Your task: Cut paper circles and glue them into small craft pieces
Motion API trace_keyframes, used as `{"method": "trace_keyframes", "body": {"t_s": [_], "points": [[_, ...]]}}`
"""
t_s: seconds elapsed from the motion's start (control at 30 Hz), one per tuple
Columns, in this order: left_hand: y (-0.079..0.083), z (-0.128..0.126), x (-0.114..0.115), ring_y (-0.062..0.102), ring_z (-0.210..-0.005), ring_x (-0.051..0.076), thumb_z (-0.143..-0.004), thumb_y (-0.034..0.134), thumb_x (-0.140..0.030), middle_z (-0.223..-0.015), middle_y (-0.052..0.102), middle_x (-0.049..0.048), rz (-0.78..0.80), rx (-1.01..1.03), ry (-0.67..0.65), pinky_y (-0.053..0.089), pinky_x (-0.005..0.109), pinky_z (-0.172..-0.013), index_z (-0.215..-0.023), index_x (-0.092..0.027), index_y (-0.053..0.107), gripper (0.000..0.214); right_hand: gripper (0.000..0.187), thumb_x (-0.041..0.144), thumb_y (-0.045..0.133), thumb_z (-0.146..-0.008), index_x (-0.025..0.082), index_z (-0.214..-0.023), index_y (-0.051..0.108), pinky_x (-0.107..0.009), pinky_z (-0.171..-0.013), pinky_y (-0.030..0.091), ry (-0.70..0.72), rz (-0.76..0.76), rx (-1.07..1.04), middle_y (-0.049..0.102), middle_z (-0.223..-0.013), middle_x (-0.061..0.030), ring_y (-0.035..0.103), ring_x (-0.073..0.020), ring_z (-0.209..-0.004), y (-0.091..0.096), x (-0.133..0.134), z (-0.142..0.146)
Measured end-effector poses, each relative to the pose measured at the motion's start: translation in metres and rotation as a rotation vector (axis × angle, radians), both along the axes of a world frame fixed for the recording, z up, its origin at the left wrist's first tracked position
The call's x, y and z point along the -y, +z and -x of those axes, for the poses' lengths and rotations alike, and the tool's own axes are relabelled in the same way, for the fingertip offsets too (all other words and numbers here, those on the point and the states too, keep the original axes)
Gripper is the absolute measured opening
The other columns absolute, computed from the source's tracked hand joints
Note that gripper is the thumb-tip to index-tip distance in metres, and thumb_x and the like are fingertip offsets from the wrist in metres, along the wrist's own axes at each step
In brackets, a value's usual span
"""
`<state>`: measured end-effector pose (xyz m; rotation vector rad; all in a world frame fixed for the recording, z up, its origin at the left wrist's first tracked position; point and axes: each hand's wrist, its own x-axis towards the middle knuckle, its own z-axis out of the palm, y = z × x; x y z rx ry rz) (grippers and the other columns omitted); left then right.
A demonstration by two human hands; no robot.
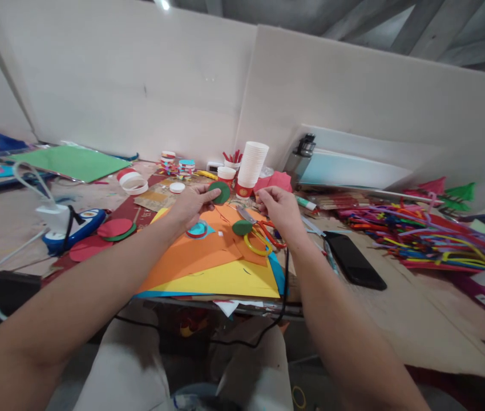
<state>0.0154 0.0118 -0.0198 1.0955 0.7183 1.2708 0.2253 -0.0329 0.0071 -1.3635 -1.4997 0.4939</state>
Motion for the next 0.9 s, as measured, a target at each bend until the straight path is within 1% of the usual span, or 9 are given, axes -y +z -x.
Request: {"method": "trace_keyframes", "body": {"t_s": [0.1,0.2,0.33,0.43,0.57,0.63,0.73,0.8,0.9], "points": [[0.003,0.001,0.001,0.051,-0.056,0.007,-0.058,0.085,-0.027,-0.069,0.067,0.003,0.027,0.02,0.016,0.037,0.02,-0.05,-0.076,-0.013,0.069,0.028,0.021,0.033,0.055,-0.089,0.018,-0.082,0.067,-0.029,-0.066,0.041,-0.118,0.122,0.571,0.071,-0.083,-0.0084,0.062,-0.0195,-0.076,-0.002,0.02,-0.009],[0.004,0.002,0.001,0.053,-0.057,0.007,-0.059,0.084,-0.026,-0.071,0.066,0.0025,0.027,0.034,0.019,0.034,0.019,-0.049,-0.075,-0.013,0.066,0.027,0.026,0.035,0.054,-0.092,0.013,-0.091,0.069,-0.032,-0.072,0.042,-0.123,0.283,0.98,0.072,-0.096,-0.0177,0.065,-0.0265,-0.089,-0.003,0.043,-0.005],[0.002,0.003,-0.001,0.054,-0.058,0.008,-0.058,0.085,-0.027,-0.069,0.063,0.0007,0.022,0.038,0.03,0.03,0.018,-0.047,-0.074,-0.014,0.063,0.029,0.039,0.035,0.055,-0.092,0.008,-0.119,0.062,-0.035,-0.079,0.043,-0.061,0.394,1.167,0.069,-0.105,-0.0209,0.064,-0.0301,-0.098,-0.004,0.058,0.008],[0.0,0.003,-0.003,0.056,-0.061,0.009,-0.057,0.086,-0.03,-0.07,0.063,0.0008,0.014,0.022,0.016,0.028,0.018,-0.047,-0.076,-0.015,0.064,0.033,0.043,0.033,0.057,-0.089,0.01,-0.126,0.061,-0.041,-0.091,0.039,-0.097,0.251,1.245,0.063,-0.121,-0.0222,0.054,-0.0354,-0.114,-0.011,0.052,0.011],[-0.002,0.002,-0.003,0.056,-0.061,0.009,-0.055,0.086,-0.033,-0.071,0.064,0.0018,0.002,-0.009,0.01,0.03,0.019,-0.048,-0.077,-0.014,0.065,0.036,0.046,0.018,0.052,-0.087,0.025,-0.131,0.061,-0.042,-0.092,0.036,0.062,0.092,1.253,0.056,-0.14,-0.0109,0.048,-0.0327,-0.119,-0.023,0.032,0.01],[-0.003,0.002,-0.002,0.055,-0.061,0.009,-0.055,0.086,-0.033,-0.071,0.065,0.0025,-0.007,-0.042,0.013,0.03,0.02,-0.049,-0.077,-0.014,0.066,0.036,0.037,0.016,0.05,-0.086,0.026,-0.116,0.071,-0.044,-0.091,0.035,0.129,0.089,1.258,0.061,-0.135,-0.0091,0.052,-0.0313,-0.113,-0.025,0.024,0.01],[-0.004,0.002,-0.002,0.057,-0.062,0.009,-0.057,0.086,-0.035,-0.075,0.067,0.0037,-0.019,-0.108,0.015,0.031,0.02,-0.05,-0.078,-0.014,0.066,0.036,0.03,0.01,0.052,-0.082,0.021,-0.096,0.076,-0.041,-0.088,0.035,0.14,0.078,1.166,0.072,-0.111,-0.0114,0.059,-0.028,-0.102,-0.023,0.016,0.01],[-0.005,0.003,-0.003,0.057,-0.062,0.009,-0.057,0.086,-0.036,-0.077,0.068,0.0033,-0.014,-0.134,0.029,0.031,0.021,-0.051,-0.079,-0.015,0.066,0.036,0.028,0.01,0.051,-0.083,0.019,-0.093,0.076,-0.036,-0.08,0.039,0.124,0.08,0.941,0.074,-0.095,-0.0102,0.062,-0.0239,-0.089,-0.021,0.012,0.007],[-0.006,0.003,-0.003,0.056,-0.059,0.009,-0.06,0.084,-0.037,-0.077,0.068,0.0024,0.0,-0.164,0.038,0.032,0.022,-0.051,-0.082,-0.016,0.066,0.035,0.021,0.019,0.053,-0.085,0.017,-0.084,0.073,-0.028,-0.065,0.041,0.129,0.147,0.435,0.072,-0.079,-0.0046,0.059,-0.0167,-0.069,-0.022,0.008,0.004]]}}
